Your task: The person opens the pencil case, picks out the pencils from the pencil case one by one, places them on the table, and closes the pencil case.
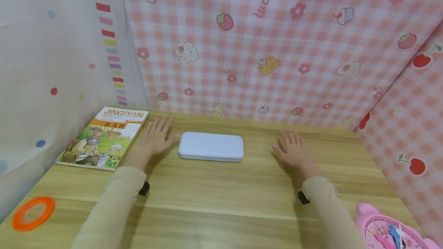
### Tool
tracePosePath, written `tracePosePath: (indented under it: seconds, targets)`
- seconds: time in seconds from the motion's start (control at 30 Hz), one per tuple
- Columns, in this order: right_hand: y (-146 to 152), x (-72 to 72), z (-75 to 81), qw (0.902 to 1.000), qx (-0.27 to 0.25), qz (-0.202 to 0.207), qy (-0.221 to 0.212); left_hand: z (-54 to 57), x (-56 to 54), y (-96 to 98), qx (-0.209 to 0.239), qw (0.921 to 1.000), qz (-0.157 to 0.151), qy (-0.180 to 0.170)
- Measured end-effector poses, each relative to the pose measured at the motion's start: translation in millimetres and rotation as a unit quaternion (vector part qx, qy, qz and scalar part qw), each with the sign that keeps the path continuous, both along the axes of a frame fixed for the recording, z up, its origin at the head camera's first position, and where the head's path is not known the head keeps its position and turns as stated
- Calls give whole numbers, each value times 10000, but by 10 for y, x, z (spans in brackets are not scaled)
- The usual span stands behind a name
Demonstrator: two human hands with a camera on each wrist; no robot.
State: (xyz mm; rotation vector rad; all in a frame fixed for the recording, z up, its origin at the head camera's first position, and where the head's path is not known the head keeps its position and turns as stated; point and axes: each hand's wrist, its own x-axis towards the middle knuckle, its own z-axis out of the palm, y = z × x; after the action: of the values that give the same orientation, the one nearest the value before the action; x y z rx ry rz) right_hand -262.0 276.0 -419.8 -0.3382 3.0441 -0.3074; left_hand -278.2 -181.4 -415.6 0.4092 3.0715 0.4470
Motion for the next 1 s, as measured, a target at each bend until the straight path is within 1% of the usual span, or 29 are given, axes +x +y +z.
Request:
tracePosePath:
  seconds: [0.1, 0.23, 0.3, 0.43, 0.53, 0.67, 0.77, 0.83, 0.93, 1.0]
  targets:
    - [-203, -70, -36, 9996, -71, 250, 116, -7, -11, 10, 181, 9997, -110, -82]
    - [-508, -125, -34, 9981, -111, 573, 194, -27, -63, 51, 336, 9987, -334, -161]
    - [-654, -139, -22, 9970, -62, 738, 205, -31, -86, 83, 394, 9979, -479, -178]
    - [-932, -152, 2, 9932, -52, 1147, 167, -28, -100, 148, 660, 9948, -733, -269]
    - [-1125, -155, 22, 9892, -22, 1458, 131, -28, -87, 192, 1099, 9879, -972, -495]
    - [-1338, -154, 54, 9855, 102, 1691, 84, -45, -79, 244, 1744, 9720, -1270, -926]
    - [-1452, -147, 79, 9843, 164, 1754, 35, -61, -77, 276, 1922, 9641, -1286, -1307]
    - [-1507, -143, 95, 9836, 308, 1777, 22, -64, -68, 293, 1932, 9619, -1242, -1485]
    - [-1563, -142, 108, 9810, 599, 1844, 31, -70, -57, 310, 1918, 9614, -1167, -1590]
    - [-1592, -143, 115, 9800, 670, 1875, 56, -74, -55, 318, 1893, 9630, -1188, -1504]
